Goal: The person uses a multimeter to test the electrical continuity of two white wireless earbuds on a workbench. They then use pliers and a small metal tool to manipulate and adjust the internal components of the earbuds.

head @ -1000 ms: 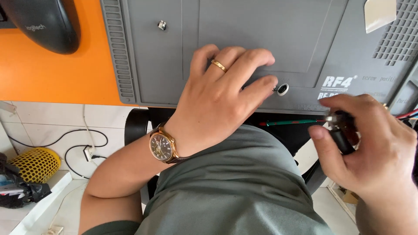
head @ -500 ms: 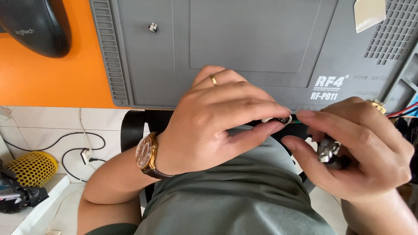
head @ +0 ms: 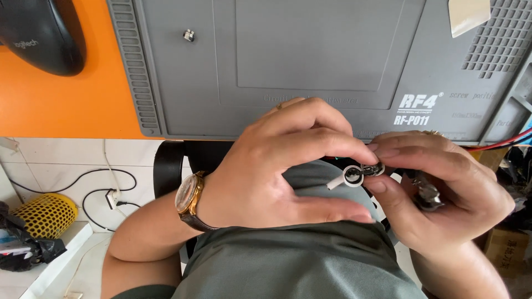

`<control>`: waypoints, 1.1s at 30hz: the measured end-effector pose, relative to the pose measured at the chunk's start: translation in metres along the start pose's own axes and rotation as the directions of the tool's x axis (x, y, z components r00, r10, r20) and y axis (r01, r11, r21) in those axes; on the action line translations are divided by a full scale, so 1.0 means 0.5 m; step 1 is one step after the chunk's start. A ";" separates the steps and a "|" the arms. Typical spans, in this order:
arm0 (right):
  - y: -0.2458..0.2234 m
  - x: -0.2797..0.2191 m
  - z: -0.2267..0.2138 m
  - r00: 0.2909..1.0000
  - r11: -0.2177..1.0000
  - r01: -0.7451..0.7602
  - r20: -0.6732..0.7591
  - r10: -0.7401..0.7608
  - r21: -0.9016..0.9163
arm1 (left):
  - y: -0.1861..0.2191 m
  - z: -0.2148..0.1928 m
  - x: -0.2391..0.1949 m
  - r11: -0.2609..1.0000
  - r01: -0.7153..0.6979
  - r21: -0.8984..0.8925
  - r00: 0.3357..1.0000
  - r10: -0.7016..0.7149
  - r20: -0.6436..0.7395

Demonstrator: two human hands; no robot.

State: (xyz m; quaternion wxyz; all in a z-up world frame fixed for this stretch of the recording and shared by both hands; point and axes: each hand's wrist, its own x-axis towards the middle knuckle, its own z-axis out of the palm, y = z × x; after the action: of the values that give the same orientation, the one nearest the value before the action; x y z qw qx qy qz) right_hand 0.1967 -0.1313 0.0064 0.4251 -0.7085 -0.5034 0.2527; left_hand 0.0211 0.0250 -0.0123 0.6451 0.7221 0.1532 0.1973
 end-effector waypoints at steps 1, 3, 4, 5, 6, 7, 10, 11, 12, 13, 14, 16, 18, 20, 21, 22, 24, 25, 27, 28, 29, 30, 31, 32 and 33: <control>0.001 -0.005 0.000 1.000 1.000 0.000 0.002 0.000 0.001 | -0.003 0.004 0.000 1.000 0.002 0.001 1.000 -0.002 -0.002; 0.004 -0.015 0.001 0.997 0.996 -0.069 -0.040 0.071 0.055 | -0.009 0.011 0.002 0.999 -0.046 0.026 0.999 0.047 -0.017; 0.004 -0.016 0.000 0.997 0.996 -0.069 -0.039 0.071 0.056 | -0.013 0.015 0.001 0.999 -0.045 0.026 0.999 0.045 -0.017; 0.004 -0.017 -0.001 0.993 0.990 -0.113 -0.026 0.115 0.085 | -0.017 0.019 0.000 0.999 -0.041 -0.008 0.999 0.040 -0.011; 0.004 -0.017 -0.002 0.987 0.982 -0.156 -0.013 0.158 0.111 | -0.021 0.022 0.000 0.998 -0.038 -0.041 0.999 0.038 -0.004; 0.006 -0.018 -0.002 0.987 0.982 -0.155 -0.014 0.158 0.112 | -0.023 0.022 -0.001 0.998 -0.038 -0.041 0.999 0.038 -0.004; 0.012 -0.020 -0.004 0.979 0.955 -0.199 0.010 0.202 0.218 | -0.029 0.023 -0.004 0.988 -0.010 -0.155 1.000 0.014 0.024; 0.015 -0.019 -0.004 0.986 0.955 -0.164 0.018 0.165 0.248 | -0.030 0.024 -0.005 0.986 -0.019 -0.165 1.000 0.019 0.000; 0.018 -0.018 -0.004 0.992 0.952 -0.128 0.025 0.126 0.279 | -0.031 0.025 -0.005 0.984 -0.027 -0.174 0.999 0.023 -0.025; 0.018 -0.018 -0.004 0.992 0.952 -0.129 0.025 0.127 0.278 | -0.031 0.024 -0.006 0.984 -0.027 -0.174 0.999 0.023 -0.024; 0.018 -0.017 -0.004 0.995 0.967 -0.096 0.021 0.094 0.236 | -0.031 0.023 -0.006 0.987 -0.026 -0.161 0.999 0.021 -0.035; 0.019 -0.015 -0.002 0.998 0.979 -0.063 0.018 0.061 0.195 | -0.030 0.022 -0.007 0.989 -0.024 -0.147 0.999 0.018 -0.045; 0.021 -0.013 0.000 1.000 0.987 -0.006 0.011 0.004 0.160 | -0.030 0.022 -0.008 0.995 -0.028 -0.097 0.999 0.024 -0.045; 0.023 -0.011 -0.001 1.000 0.991 0.011 0.013 -0.012 0.130 | -0.030 0.022 -0.008 0.997 -0.048 -0.055 0.998 0.045 -0.051; 0.025 -0.009 -0.002 0.999 0.995 0.027 0.015 -0.029 0.099 | -0.030 0.022 -0.008 0.998 -0.067 -0.013 0.996 0.066 -0.055; 0.020 -0.009 -0.001 0.999 0.995 0.027 0.015 -0.028 0.100 | -0.028 0.024 -0.008 0.998 -0.066 -0.012 0.996 0.066 -0.055; 0.011 -0.009 0.002 0.999 0.999 -0.038 0.010 0.038 0.034 | -0.024 0.029 -0.009 0.998 -0.061 0.029 0.994 0.064 -0.091; 0.015 -0.008 0.002 0.999 0.999 -0.038 0.010 0.038 0.034 | -0.024 0.030 -0.009 0.998 -0.061 0.030 0.994 0.063 -0.091; 0.021 -0.008 0.003 1.000 0.999 0.010 0.008 -0.010 0.031 | -0.023 0.035 -0.009 0.998 -0.035 0.048 0.990 0.041 -0.135; 0.020 -0.007 0.004 1.000 0.999 0.009 0.008 -0.009 0.031 | -0.023 0.035 -0.013 0.998 -0.034 0.048 0.990 0.040 -0.135; 0.018 -0.006 0.004 1.000 0.999 0.004 0.011 -0.004 0.035 | -0.024 0.035 -0.016 1.000 -0.021 -0.020 0.989 0.018 -0.146; 0.016 -0.005 0.005 1.000 0.999 -0.001 0.014 0.000 0.039 | -0.024 0.035 -0.019 0.996 -0.010 -0.088 0.988 -0.004 -0.155; 0.016 -0.004 0.004 1.000 0.999 -0.001 0.014 0.001 0.039 | -0.023 0.033 -0.016 0.996 -0.009 -0.088 0.988 -0.004 -0.155; 0.016 -0.003 0.004 1.000 0.999 0.009 0.017 -0.010 0.047 | -0.022 0.031 -0.011 0.993 0.022 -0.116 0.991 -0.037 -0.128; 0.016 -0.001 0.003 1.000 0.998 0.020 0.021 -0.021 0.054 | -0.022 0.029 -0.007 0.988 0.053 -0.144 0.993 -0.068 -0.099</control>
State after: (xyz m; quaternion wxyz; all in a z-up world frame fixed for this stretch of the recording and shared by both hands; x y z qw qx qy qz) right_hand 0.1994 -0.1323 -0.0015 0.4412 -0.6889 -0.5082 0.2692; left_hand 0.0251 0.0121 -0.0246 0.6914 0.6585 0.1941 0.2251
